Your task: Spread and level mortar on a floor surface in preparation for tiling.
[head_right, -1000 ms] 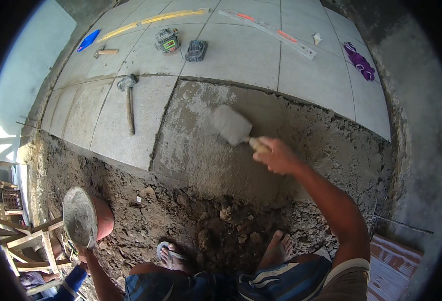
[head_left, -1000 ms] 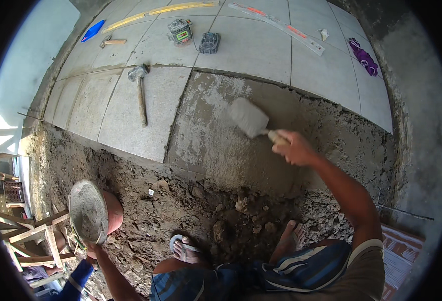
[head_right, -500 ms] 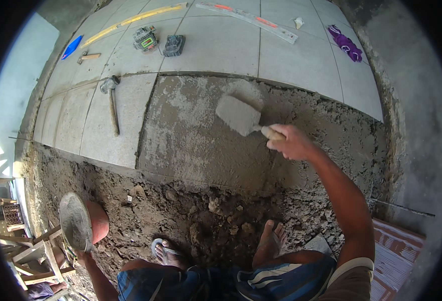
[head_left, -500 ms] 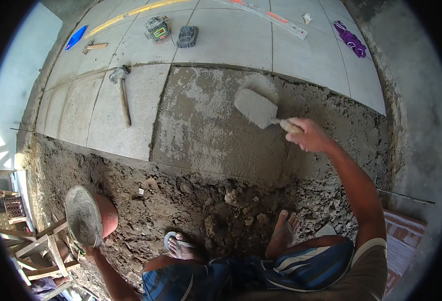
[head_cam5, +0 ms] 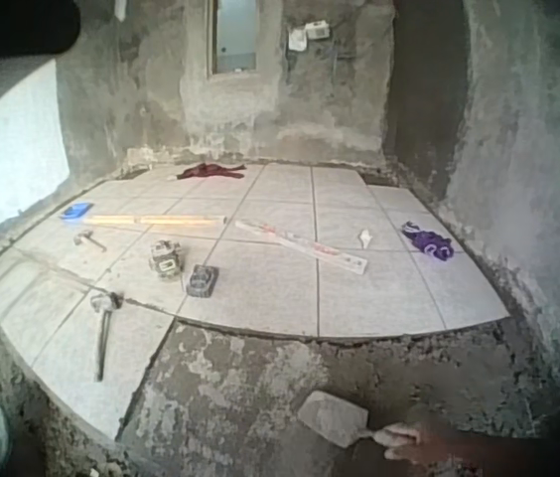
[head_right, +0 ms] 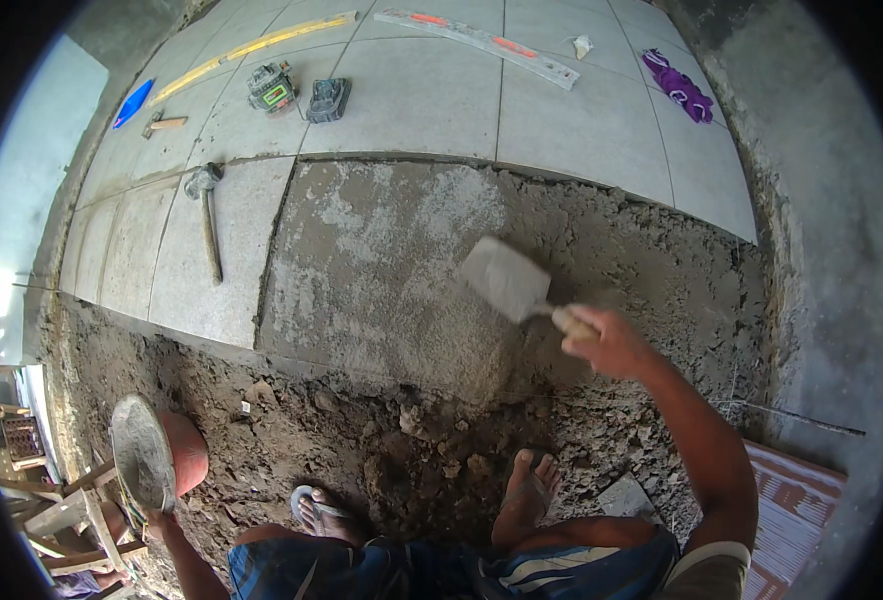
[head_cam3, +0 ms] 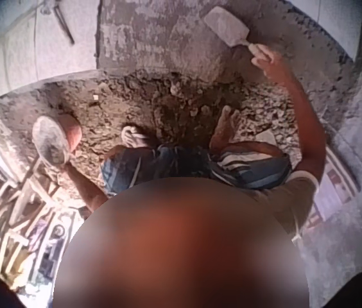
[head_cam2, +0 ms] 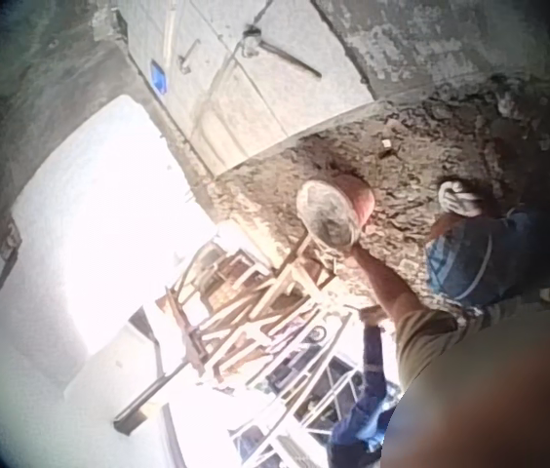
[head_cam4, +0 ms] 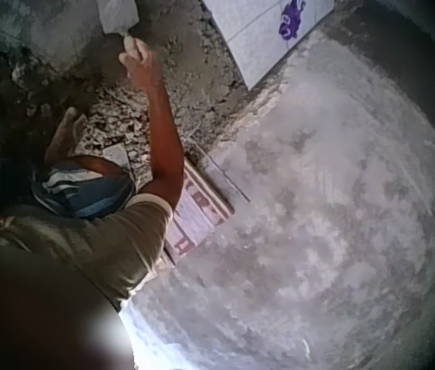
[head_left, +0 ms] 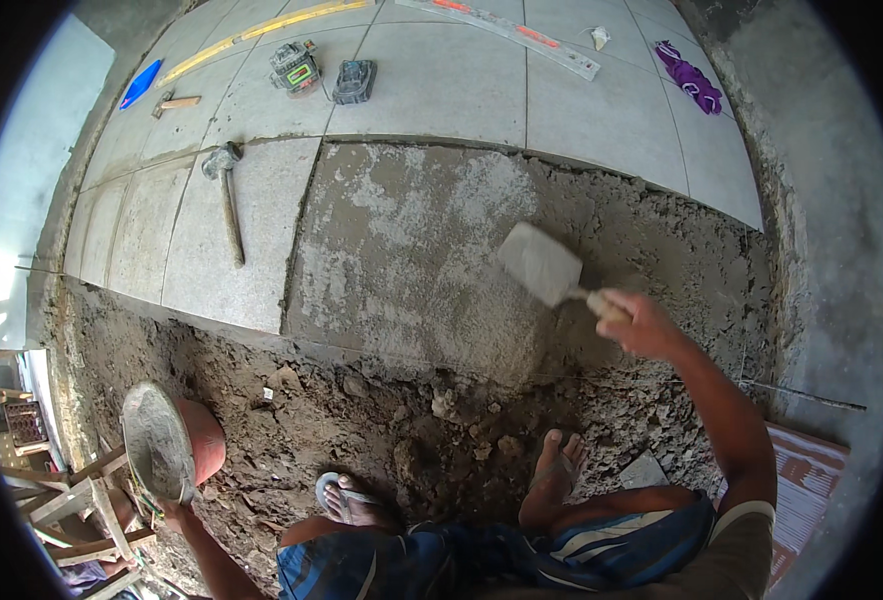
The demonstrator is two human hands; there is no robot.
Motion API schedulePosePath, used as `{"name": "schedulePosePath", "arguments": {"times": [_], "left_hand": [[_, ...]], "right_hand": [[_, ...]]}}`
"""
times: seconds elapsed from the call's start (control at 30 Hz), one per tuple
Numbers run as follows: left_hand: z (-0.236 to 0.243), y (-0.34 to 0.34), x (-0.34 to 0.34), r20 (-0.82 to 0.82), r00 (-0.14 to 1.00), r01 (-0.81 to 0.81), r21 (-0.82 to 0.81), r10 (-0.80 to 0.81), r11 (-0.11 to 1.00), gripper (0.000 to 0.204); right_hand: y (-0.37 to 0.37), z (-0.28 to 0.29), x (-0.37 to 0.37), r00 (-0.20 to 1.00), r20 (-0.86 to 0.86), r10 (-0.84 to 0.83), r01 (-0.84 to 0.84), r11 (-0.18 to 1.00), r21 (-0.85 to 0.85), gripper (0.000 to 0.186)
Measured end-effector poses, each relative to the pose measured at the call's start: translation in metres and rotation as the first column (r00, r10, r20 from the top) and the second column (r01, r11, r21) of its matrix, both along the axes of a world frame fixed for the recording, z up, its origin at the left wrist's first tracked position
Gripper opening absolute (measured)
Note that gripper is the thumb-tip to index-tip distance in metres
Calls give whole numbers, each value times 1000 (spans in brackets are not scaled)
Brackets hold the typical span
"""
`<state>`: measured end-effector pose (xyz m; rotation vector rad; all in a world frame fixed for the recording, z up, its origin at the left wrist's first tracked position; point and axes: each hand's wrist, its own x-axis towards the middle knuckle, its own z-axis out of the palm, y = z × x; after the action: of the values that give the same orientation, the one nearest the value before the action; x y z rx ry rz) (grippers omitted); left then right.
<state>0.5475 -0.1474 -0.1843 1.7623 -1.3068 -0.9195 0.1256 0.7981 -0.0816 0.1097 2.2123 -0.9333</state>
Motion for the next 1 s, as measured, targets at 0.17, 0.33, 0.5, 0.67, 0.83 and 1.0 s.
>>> {"name": "schedulePosePath", "arguments": {"times": [0.17,0.33,0.5,0.67,0.83,1.0], "left_hand": [[19,-6,6,119,972,214,-78,-204,974,70],[15,4,1,101,982,166,-68,-158,984,69],[29,8,0,62,998,35,-70,-31,997,67],[12,12,-6,67,997,-34,-30,36,999,52],[15,-34,25,-60,997,48,-45,-50,998,52],[-21,-17,31,-38,987,152,-102,-157,983,61]], "right_hand": [[0,-11,-60,978,-167,-123,108,989,-97,56],[-23,-21,-104,973,-172,-155,125,977,-170,45],[-77,-21,-136,987,-142,-73,43,978,-204,40],[-123,-26,-157,984,-176,-35,-1,980,-201,38],[-158,-25,-138,983,-129,130,-161,946,-280,39],[-164,-38,-76,936,-111,334,-351,903,-247,59]]}}
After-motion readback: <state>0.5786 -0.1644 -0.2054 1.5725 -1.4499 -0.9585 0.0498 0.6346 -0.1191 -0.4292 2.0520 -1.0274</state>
